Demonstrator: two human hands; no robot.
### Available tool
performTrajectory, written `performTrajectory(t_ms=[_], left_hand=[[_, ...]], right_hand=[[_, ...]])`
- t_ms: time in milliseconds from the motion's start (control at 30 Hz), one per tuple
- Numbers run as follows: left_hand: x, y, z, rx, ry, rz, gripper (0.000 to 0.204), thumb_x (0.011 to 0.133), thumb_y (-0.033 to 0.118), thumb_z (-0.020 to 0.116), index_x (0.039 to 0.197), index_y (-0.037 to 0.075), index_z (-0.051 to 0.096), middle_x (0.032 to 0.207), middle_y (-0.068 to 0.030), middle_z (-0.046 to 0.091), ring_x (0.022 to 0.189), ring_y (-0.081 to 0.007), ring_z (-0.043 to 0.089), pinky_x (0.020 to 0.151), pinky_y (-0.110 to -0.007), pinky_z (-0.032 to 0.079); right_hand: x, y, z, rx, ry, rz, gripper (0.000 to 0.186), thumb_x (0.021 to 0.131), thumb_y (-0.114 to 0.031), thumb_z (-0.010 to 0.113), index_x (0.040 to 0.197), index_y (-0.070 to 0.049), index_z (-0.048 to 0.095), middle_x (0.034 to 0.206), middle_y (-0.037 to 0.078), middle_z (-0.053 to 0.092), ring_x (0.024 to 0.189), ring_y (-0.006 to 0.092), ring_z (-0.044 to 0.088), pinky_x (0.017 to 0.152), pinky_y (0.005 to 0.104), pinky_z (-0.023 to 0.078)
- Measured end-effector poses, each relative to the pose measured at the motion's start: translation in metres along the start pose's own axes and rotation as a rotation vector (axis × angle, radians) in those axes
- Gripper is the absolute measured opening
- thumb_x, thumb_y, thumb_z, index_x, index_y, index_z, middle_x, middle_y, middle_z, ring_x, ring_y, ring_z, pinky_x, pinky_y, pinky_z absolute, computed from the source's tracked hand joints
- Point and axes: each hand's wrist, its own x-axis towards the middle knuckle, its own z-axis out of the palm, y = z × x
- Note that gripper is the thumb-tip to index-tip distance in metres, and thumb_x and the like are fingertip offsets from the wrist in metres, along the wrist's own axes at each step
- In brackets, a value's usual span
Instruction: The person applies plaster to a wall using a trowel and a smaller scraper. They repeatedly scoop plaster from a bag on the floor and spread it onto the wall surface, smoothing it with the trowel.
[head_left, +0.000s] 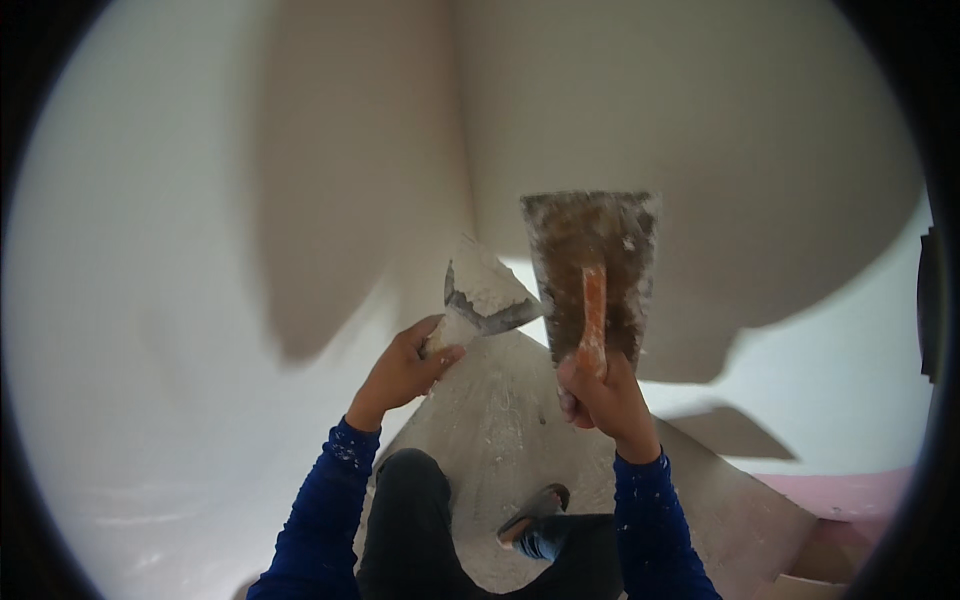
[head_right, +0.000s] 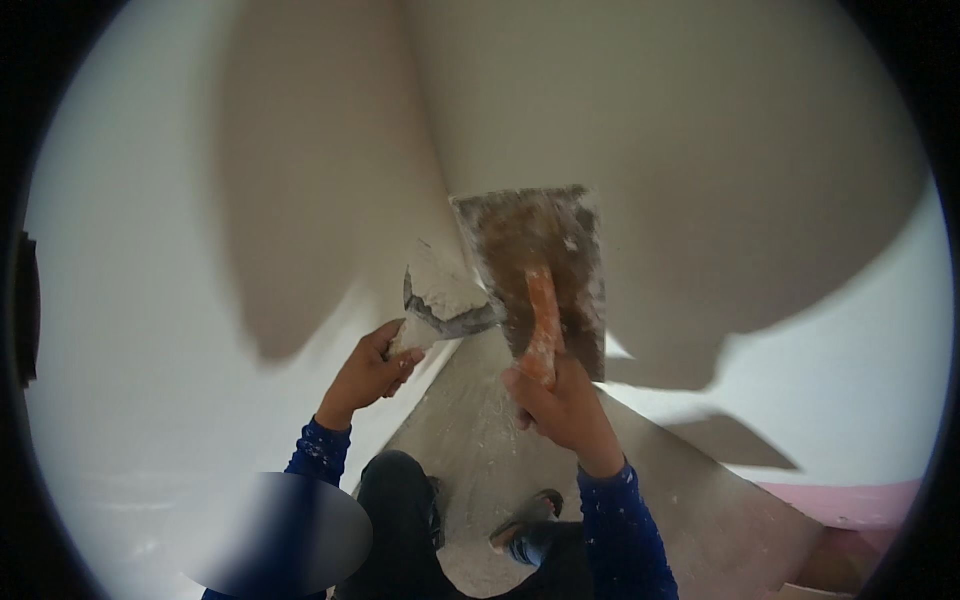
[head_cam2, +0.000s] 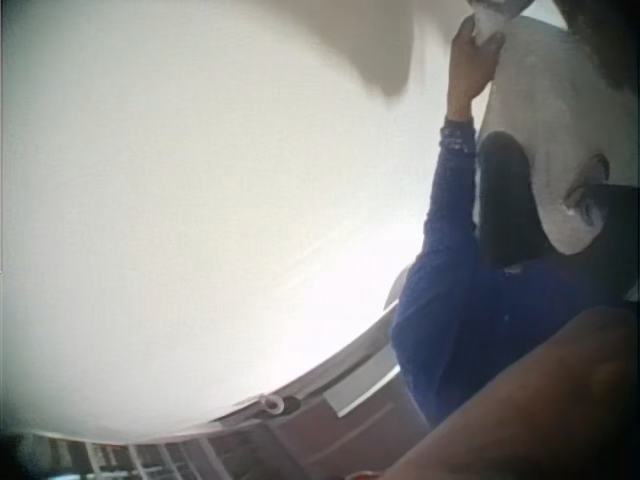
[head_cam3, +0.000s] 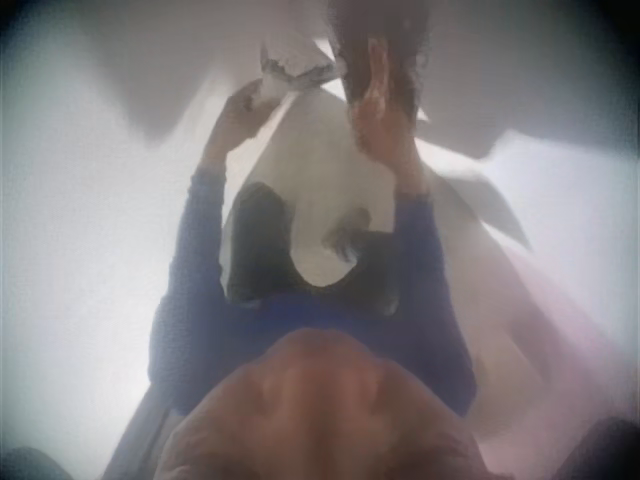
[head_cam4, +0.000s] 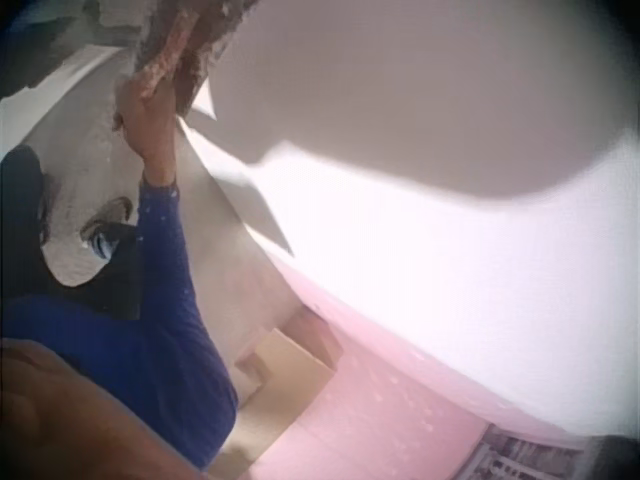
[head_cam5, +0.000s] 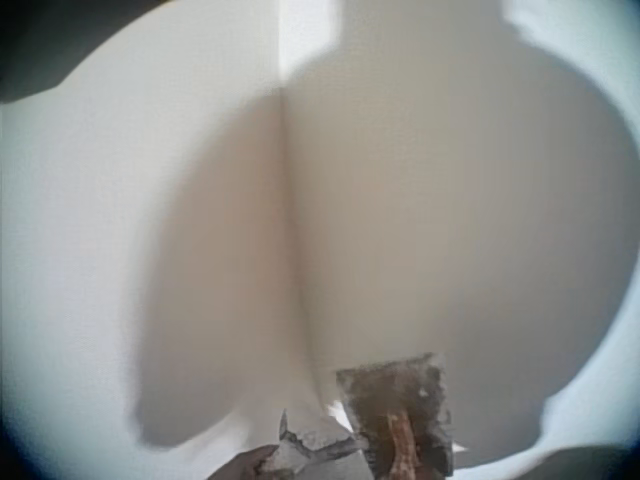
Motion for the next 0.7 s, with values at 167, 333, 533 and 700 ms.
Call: performTrajectory(t_ms=[167,333,533,700], left_hand=[[-0.193,0.064,0.011,-0.107,-0.008,0.189,0.052,0.093,0.03,0.071,0.134,0.0,0.056,0.067,0.0018,0.053,0.054,-0.0068,0.049,0.049,-0.023,0.041],[-0.246,0.081,0.015,-0.036,-0.016,0.022,0.051,0.093,0.029,0.071,0.134,0.002,0.056,0.069,0.0022,0.053,0.056,-0.0061,0.049,0.047,-0.024,0.041],[-0.204,0.089,0.004,-0.048,-0.042,0.121,0.051,0.093,0.029,0.071,0.133,0.001,0.057,0.081,-0.0041,0.064,0.071,-0.0099,0.058,0.064,-0.026,0.049],[-0.197,0.087,-0.011,-0.062,-0.056,0.347,0.052,0.092,0.028,0.073,0.132,-0.001,0.058,0.09,-0.0088,0.07,0.079,-0.0136,0.062,0.075,-0.029,0.05]], right_hand=[[-0.172,-0.077,0.058,0.113,-0.01,-0.054,0.031,0.093,-0.029,0.065,0.074,-0.005,0.056,0.057,0.003,0.056,0.046,0.01,0.053,0.04,0.024,0.037],[-0.2,-0.09,0.075,0.177,-0.073,0.035,0.034,0.094,-0.03,0.061,0.07,-0.007,0.056,0.059,0.003,0.055,0.048,0.0116,0.051,0.047,0.0266,0.042],[-0.159,-0.1,0.071,0.067,0.012,0.136,0.033,0.095,-0.028,0.059,0.07,-0.006,0.056,0.057,0.003,0.055,0.047,0.0117,0.051,0.047,0.0272,0.041],[-0.168,-0.115,0.094,0.051,0.207,0.122,0.031,0.095,-0.026,0.057,0.072,-0.005,0.056,0.058,0.003,0.054,0.046,0.0119,0.051,0.045,0.0275,0.041]])
